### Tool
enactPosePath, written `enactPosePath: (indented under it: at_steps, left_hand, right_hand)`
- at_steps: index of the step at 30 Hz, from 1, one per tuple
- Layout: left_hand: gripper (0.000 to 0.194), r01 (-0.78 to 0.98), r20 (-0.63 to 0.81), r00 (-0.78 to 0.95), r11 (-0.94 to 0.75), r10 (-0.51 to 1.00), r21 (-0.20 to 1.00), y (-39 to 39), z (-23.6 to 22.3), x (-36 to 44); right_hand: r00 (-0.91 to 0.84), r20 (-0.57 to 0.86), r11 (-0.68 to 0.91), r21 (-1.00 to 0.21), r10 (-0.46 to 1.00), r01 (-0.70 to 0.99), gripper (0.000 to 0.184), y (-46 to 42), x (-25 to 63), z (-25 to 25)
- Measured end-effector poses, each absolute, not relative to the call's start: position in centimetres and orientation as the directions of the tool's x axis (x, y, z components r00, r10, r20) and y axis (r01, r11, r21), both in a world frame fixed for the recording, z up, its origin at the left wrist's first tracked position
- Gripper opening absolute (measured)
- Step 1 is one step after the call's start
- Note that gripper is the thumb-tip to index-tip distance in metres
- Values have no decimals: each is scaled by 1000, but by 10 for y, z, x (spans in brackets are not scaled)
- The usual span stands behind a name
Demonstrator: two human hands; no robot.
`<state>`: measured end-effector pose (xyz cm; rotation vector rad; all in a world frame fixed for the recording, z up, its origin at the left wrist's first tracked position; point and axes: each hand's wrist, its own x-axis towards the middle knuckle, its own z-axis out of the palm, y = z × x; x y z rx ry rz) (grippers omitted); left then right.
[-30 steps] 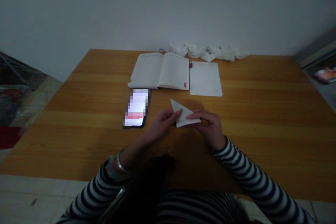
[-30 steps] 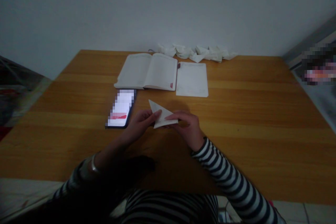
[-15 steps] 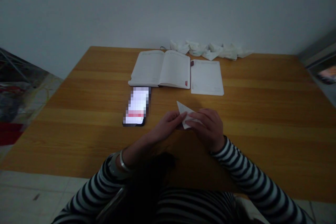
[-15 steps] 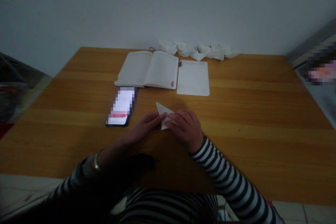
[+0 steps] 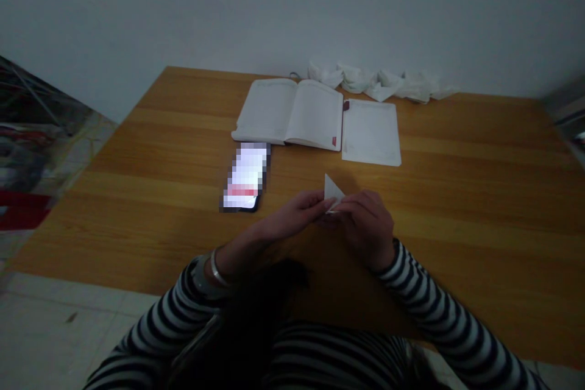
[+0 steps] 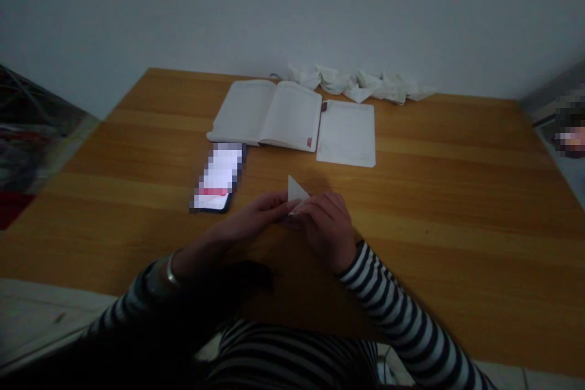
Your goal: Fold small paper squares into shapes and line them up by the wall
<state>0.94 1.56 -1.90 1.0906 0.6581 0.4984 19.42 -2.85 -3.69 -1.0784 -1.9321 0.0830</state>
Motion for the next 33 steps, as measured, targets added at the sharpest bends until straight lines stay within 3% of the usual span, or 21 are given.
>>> enactPosePath:
  at_steps: [8,16,21,24,27,29,33]
  left_hand:
    - [23,-187,-228,742,521,631,833,17,-20,7]
    - [36,-187,-168,826,542,538,819,20,-23,0]
    - [55,-158,-202,848,596,491,787,14,-20,0]
    - [56,-143,-235,819,583,524,799,9,-14,1]
    - [45,-79,-217,816,476,535,876,10,-11,3]
    - [41,-4,-202,764,317,613,949,11,-9,6]
    - [34,113,33,514,-106,857,988,8,-8,14]
  right_hand:
    - [-225,597,560,-463,770,687,12,-27,196,-36]
    - [-206,447,476,-660,870,581,12,-25,199,-30]
    - [-197,390,425,-676,899,602,14,-21,202,-33]
    - [-189,387,423,-719,903,552,18,-19,202,-34]
    - [-77,382,367,-783,921,502,14,-19,203,-32]
    - [33,385,325,-819,922,472,12,-20,203,-30]
    - [98,411,345,-854,907,390,10,-26,196,-28]
